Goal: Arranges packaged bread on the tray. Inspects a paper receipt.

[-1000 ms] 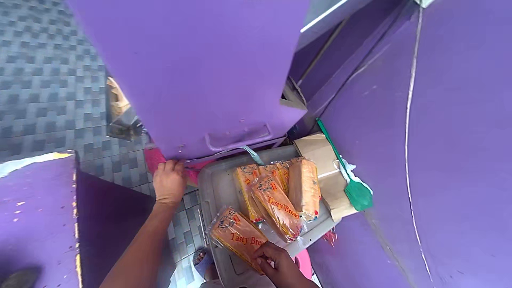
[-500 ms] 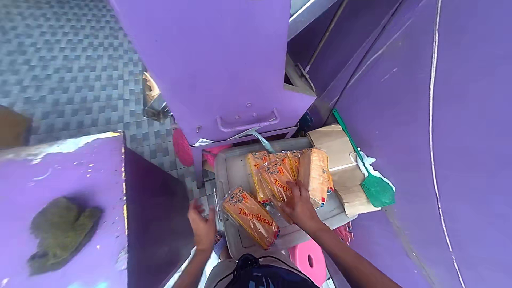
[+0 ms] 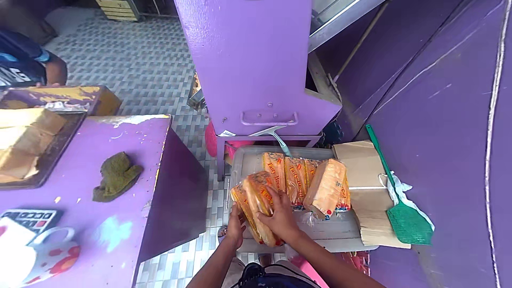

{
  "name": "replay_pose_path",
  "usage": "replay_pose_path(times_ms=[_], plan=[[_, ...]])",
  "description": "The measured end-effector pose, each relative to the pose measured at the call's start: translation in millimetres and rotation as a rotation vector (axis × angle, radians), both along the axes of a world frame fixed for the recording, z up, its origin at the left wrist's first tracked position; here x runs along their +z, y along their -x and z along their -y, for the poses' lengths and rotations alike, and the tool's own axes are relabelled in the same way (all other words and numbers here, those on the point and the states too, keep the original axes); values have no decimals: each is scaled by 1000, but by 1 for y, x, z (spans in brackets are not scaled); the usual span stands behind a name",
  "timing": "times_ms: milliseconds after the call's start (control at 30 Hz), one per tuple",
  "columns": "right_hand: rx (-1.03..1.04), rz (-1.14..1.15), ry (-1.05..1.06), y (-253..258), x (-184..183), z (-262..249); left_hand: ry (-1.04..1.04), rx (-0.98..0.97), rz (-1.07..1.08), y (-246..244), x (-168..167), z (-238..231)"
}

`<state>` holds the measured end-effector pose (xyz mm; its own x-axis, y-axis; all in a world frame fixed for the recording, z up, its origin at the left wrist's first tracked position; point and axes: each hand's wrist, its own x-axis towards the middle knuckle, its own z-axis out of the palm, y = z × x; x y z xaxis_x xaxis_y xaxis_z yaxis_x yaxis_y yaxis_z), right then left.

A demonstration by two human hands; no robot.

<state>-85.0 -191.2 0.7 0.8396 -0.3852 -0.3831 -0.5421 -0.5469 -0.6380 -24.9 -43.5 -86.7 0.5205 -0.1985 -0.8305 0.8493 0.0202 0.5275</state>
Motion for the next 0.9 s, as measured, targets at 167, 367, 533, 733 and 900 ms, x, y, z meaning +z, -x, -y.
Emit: replay_pose_path(times_ms=[167,367,533,733,900], plan=[[59,1,-160,4,-21,15,17,39,58,9,-2,1],[-94,-200,-690,17,-42,42,8,103,-35,9,4,10],[-46,-148,-934,30,-35,29,104,127,-40,21,15,-6],[297,-144,-807,1,55,43,590,334,1,48,53,-54],[958,70,-623,-7,166,18,656,113,104,66,129,-109]])
